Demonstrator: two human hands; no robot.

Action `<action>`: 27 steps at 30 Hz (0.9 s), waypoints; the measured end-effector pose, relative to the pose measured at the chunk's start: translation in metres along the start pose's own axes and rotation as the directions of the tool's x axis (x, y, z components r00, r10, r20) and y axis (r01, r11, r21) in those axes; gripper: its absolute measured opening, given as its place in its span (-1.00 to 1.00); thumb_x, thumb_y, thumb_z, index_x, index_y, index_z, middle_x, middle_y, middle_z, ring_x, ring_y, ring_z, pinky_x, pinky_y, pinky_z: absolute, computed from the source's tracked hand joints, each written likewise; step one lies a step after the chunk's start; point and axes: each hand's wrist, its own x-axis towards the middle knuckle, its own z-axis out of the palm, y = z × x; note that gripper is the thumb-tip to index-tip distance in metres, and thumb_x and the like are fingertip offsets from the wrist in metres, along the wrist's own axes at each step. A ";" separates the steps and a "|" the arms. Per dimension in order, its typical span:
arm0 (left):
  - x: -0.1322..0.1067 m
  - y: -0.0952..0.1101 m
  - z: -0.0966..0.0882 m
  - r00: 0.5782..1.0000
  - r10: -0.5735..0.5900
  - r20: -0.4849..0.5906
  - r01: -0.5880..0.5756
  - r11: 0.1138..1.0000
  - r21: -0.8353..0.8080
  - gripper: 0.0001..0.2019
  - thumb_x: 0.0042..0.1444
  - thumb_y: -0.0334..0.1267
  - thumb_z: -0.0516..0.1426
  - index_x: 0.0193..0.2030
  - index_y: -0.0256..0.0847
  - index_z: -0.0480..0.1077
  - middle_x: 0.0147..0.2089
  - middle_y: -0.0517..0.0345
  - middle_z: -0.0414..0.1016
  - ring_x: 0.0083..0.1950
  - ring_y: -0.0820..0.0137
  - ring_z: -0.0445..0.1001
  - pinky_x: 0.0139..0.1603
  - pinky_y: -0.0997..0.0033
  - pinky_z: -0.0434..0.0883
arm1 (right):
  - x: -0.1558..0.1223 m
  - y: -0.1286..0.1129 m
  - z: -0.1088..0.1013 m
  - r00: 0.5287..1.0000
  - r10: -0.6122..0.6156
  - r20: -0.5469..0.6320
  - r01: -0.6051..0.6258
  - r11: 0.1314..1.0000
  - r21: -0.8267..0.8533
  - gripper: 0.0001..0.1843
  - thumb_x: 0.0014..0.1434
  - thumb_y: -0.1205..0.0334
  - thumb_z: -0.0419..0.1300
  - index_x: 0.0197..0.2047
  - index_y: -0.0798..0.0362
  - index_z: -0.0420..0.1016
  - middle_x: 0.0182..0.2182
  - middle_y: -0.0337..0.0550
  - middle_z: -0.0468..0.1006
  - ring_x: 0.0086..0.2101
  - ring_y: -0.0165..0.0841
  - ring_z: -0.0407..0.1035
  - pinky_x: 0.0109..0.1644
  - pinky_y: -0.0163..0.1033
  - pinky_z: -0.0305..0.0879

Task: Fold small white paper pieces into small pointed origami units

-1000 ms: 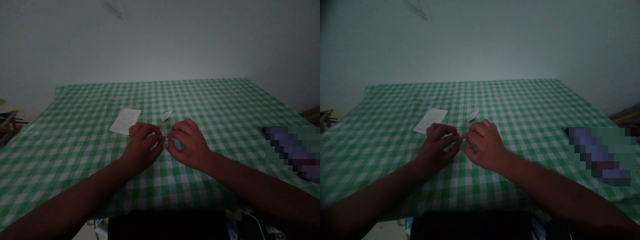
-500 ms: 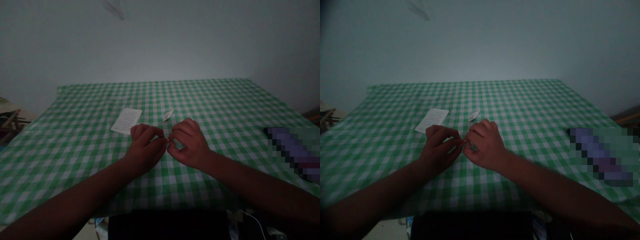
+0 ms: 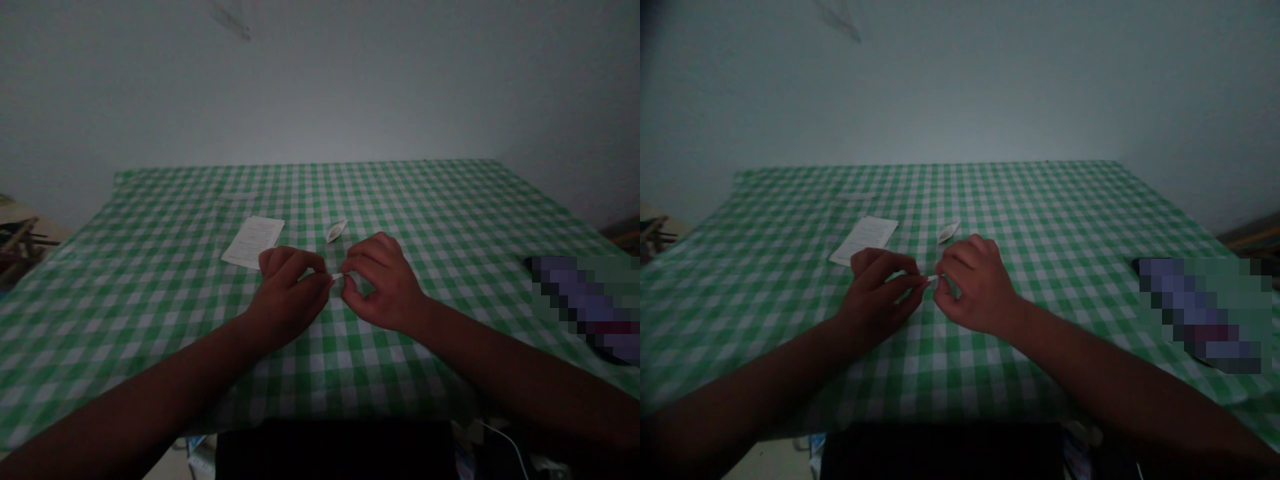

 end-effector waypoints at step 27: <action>0.000 -0.003 0.000 1.000 -0.004 -0.009 0.004 1.000 0.004 -0.93 0.16 -0.37 0.24 -0.23 -0.13 0.45 -0.18 0.15 0.54 -0.16 0.31 0.40 -0.07 0.15 0.23 | 0.001 0.007 -0.004 0.996 -0.058 0.064 0.066 0.990 -0.123 -0.96 0.12 0.33 0.14 -0.34 0.03 0.40 -0.34 -0.17 0.54 -0.25 -0.22 0.31 -0.14 -0.01 0.13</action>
